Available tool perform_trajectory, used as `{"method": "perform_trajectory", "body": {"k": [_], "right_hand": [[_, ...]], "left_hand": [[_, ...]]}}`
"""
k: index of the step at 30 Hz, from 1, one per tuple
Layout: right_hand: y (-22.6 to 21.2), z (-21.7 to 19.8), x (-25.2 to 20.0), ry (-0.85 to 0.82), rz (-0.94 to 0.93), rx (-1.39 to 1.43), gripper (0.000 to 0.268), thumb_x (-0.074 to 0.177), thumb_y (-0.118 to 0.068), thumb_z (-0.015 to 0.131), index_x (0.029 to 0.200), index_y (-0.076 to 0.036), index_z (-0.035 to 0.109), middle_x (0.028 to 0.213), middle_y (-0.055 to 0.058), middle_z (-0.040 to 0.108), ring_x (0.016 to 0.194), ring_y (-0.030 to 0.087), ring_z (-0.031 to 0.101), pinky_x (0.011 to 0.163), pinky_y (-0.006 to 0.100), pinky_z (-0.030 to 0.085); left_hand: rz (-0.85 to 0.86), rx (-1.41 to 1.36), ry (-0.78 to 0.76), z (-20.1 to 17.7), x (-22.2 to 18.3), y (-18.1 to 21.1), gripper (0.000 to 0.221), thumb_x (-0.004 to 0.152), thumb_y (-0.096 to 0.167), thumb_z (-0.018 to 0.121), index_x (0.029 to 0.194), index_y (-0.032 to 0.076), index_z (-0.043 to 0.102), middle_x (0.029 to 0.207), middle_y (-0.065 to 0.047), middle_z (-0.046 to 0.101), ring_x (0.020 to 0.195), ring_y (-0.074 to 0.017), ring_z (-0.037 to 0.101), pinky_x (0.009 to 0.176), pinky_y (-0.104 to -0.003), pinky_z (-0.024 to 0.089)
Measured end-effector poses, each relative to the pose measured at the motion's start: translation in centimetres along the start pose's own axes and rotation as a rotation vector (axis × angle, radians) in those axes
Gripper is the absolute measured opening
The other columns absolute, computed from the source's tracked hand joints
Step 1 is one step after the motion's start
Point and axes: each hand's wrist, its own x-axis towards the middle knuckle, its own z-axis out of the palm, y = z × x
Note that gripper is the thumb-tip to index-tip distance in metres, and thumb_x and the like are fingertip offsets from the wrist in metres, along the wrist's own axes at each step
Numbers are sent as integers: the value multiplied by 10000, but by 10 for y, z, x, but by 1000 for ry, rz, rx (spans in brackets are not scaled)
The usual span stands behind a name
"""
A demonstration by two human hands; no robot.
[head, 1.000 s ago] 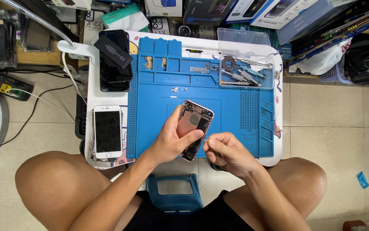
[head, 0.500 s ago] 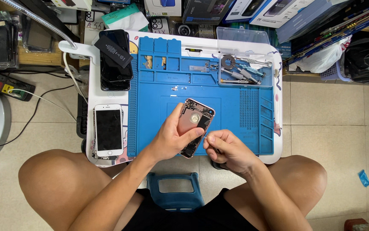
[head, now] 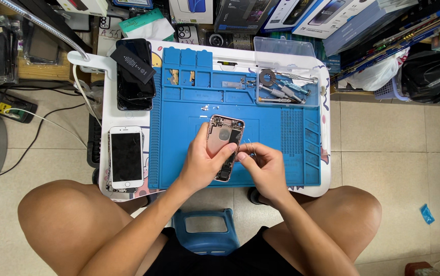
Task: The person disassembles a smartphone on a blue work mat, using tweezers and a screwdriver to remove screws and internal components. They carefully lift and separate parts of the device while organizing small pieces on the mat.
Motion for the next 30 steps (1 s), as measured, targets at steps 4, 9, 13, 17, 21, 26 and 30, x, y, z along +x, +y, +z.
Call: {"method": "perform_trajectory", "body": {"k": [4, 9, 13, 17, 21, 26, 30], "right_hand": [[8, -6, 5, 5, -13, -84, 73, 889, -11, 759, 914, -20, 826, 635, 62, 700, 513, 46, 422, 437, 191, 369], [16, -14, 10, -41, -23, -177, 62, 816, 5, 759, 814, -18, 817, 504, 29, 599, 496, 31, 403, 433, 204, 330], [26, -19, 12, -13, -5, -206, 30, 793, -33, 794, 771, -45, 811, 496, 10, 595, 492, 25, 409, 436, 206, 327], [30, -18, 15, 3, -17, -257, 33, 755, -51, 795, 724, -63, 798, 479, 21, 597, 470, 43, 419, 432, 232, 318], [24, -19, 15, 9, 1, -299, 64, 729, -49, 746, 672, -71, 767, 465, 22, 577, 458, 74, 458, 450, 262, 354], [8, -18, 17, 15, -3, -353, 65, 719, -51, 723, 660, -74, 741, 450, 31, 548, 454, 105, 478, 461, 273, 362], [16, -24, 20, -8, 42, -356, 65, 723, -47, 709, 669, -70, 737, 460, 37, 530, 477, 103, 472, 479, 278, 385]], "left_hand": [[-11, 75, -20, -1, -2, -4, 330, 915, 272, 803, 1097, 66, 621, 912, -136, 753, 849, -210, 688, 779, -407, 562], [12, 231, -66, -3, -1, 1, 302, 907, 292, 805, 1049, 89, 632, 824, -135, 757, 761, -320, 739, 680, -402, 568], [16, 299, -100, 0, -3, -3, 298, 916, 297, 791, 1065, 96, 628, 813, -138, 758, 753, -350, 741, 661, -412, 569], [-7, 376, -86, 2, -3, -4, 294, 926, 300, 776, 1078, 91, 635, 819, -174, 757, 779, -401, 753, 650, -434, 562], [-61, 361, -64, 6, -2, -8, 289, 904, 277, 789, 1079, 97, 646, 813, -189, 761, 778, -429, 748, 650, -452, 560], [-86, 340, -49, 11, -3, -16, 292, 909, 270, 786, 1097, 100, 643, 834, -186, 767, 798, -416, 754, 666, -443, 568], [-84, 298, -41, 9, 0, -4, 339, 903, 258, 791, 1142, 89, 619, 861, -209, 765, 808, -436, 750, 678, -462, 566]]}}
